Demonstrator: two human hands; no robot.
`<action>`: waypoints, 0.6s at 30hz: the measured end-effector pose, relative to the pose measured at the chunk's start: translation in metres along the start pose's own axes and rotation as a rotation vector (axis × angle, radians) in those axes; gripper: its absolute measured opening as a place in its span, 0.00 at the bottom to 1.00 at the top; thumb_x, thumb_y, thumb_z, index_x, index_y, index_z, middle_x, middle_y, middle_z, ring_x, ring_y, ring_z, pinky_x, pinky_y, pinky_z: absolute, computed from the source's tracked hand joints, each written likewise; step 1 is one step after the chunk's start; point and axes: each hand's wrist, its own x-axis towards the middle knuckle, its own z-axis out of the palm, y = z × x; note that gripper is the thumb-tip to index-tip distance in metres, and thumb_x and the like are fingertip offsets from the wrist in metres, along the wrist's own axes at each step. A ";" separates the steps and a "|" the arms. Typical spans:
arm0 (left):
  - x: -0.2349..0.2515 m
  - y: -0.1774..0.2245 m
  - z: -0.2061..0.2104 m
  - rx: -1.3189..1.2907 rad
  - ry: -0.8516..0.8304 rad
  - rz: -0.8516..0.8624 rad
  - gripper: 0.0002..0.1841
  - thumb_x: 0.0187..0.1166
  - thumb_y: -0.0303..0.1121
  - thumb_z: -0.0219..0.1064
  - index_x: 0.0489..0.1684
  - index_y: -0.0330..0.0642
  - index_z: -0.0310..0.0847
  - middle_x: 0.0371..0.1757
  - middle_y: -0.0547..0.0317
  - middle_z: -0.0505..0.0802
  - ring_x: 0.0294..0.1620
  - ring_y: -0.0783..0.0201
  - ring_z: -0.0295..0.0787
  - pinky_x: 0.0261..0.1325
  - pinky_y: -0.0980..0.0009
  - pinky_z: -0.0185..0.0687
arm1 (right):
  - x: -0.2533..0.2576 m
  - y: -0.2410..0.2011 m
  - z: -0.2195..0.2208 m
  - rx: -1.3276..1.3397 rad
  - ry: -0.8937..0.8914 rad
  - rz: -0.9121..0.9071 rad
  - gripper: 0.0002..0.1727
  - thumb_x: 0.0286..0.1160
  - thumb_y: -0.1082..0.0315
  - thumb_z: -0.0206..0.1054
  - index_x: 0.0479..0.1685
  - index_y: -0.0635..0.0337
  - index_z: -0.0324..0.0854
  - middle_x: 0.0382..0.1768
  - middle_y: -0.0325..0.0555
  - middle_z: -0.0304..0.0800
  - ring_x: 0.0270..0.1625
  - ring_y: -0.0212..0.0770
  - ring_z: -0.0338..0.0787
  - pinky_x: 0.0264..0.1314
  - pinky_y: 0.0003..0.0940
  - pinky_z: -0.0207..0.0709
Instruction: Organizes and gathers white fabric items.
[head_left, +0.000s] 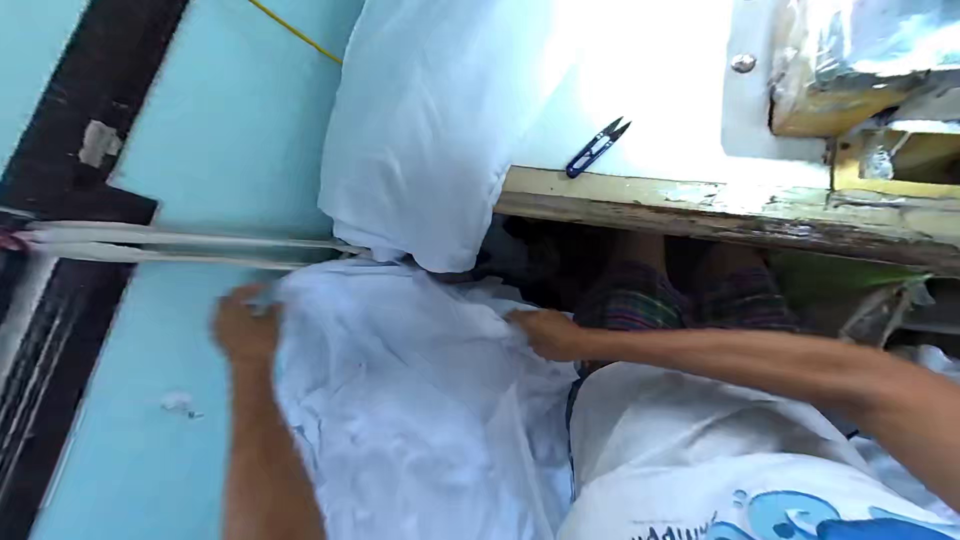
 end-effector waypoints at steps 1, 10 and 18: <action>0.003 -0.015 0.035 0.020 -0.084 -0.004 0.25 0.84 0.31 0.66 0.79 0.30 0.71 0.78 0.22 0.75 0.77 0.23 0.72 0.76 0.27 0.64 | 0.004 0.018 0.013 0.018 -0.089 0.093 0.29 0.79 0.79 0.61 0.83 0.65 0.70 0.73 0.69 0.80 0.74 0.69 0.80 0.74 0.71 0.69; -0.023 -0.046 0.156 0.246 0.034 0.027 0.28 0.89 0.51 0.55 0.77 0.41 0.79 0.86 0.32 0.71 0.90 0.25 0.51 0.83 0.21 0.32 | 0.041 0.056 0.008 0.388 0.074 0.400 0.23 0.90 0.61 0.58 0.75 0.68 0.74 0.70 0.65 0.82 0.73 0.59 0.82 0.78 0.58 0.71; -0.026 -0.049 0.167 0.334 0.108 0.020 0.28 0.91 0.51 0.47 0.75 0.43 0.80 0.84 0.36 0.75 0.90 0.30 0.56 0.87 0.28 0.35 | 0.059 0.091 0.022 0.045 -0.261 0.609 0.29 0.94 0.56 0.51 0.86 0.66 0.65 0.78 0.70 0.76 0.83 0.69 0.71 0.84 0.73 0.52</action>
